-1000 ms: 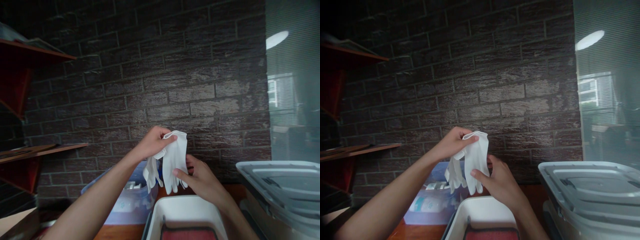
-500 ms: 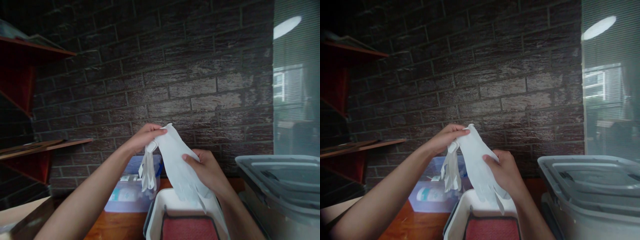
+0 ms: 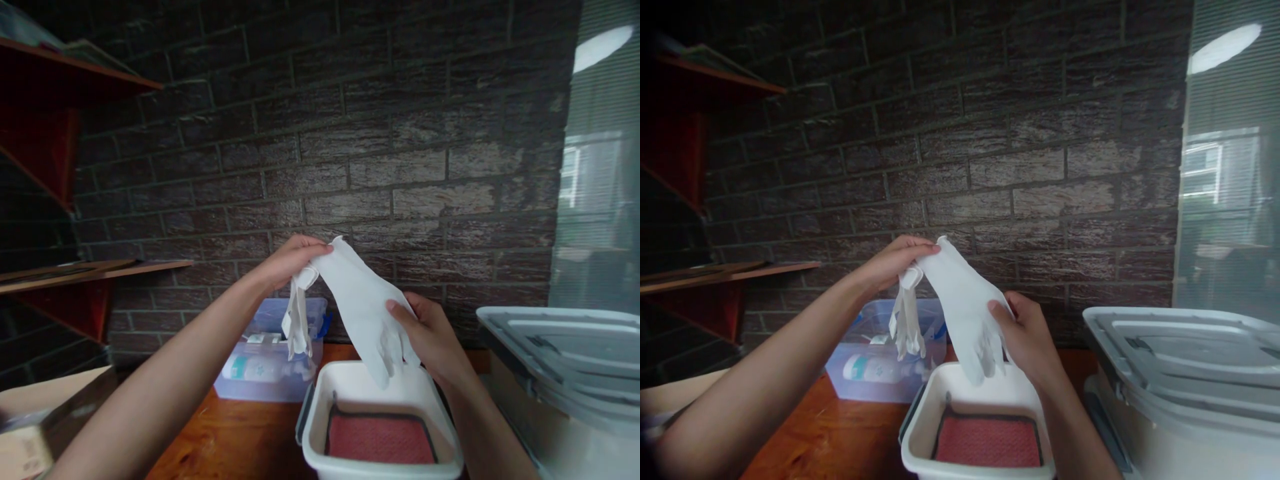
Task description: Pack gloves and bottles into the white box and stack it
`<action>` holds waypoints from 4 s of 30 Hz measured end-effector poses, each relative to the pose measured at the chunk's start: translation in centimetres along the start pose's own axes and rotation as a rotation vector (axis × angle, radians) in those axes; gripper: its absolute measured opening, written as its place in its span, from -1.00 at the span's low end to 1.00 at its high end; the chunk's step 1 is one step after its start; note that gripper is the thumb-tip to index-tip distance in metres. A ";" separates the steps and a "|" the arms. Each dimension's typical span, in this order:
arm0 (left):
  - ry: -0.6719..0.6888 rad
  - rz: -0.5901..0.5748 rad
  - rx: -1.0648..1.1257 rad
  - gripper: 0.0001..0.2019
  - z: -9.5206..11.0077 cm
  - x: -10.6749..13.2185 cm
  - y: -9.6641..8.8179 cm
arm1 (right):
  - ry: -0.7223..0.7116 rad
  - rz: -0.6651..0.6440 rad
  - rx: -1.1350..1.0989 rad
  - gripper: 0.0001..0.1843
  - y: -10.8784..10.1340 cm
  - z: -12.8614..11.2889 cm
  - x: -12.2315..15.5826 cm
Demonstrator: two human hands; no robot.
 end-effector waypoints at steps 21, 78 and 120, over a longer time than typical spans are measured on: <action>-0.029 -0.238 -0.105 -0.85 -0.3 2.9 -0.5 | 0.047 -0.090 0.198 -0.64 -1.2 0.9 2.5; 0.187 0.184 0.567 -0.75 -4.8 8.0 10.6 | -0.087 -0.096 0.136 -0.73 1.1 -1.9 -1.0; 0.211 0.297 0.017 -0.82 -4.5 9.2 7.8 | -0.180 -0.031 0.157 -0.83 1.2 -2.8 -0.4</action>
Point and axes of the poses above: each hand's wrist, its own x-axis away from the middle knuckle, its own y-axis out of the palm, z = x × y, the point moved 2 cm from there along -x, towards the middle knuckle, and after that the axes turned 9 degrees about y, right-handed, at the moved point
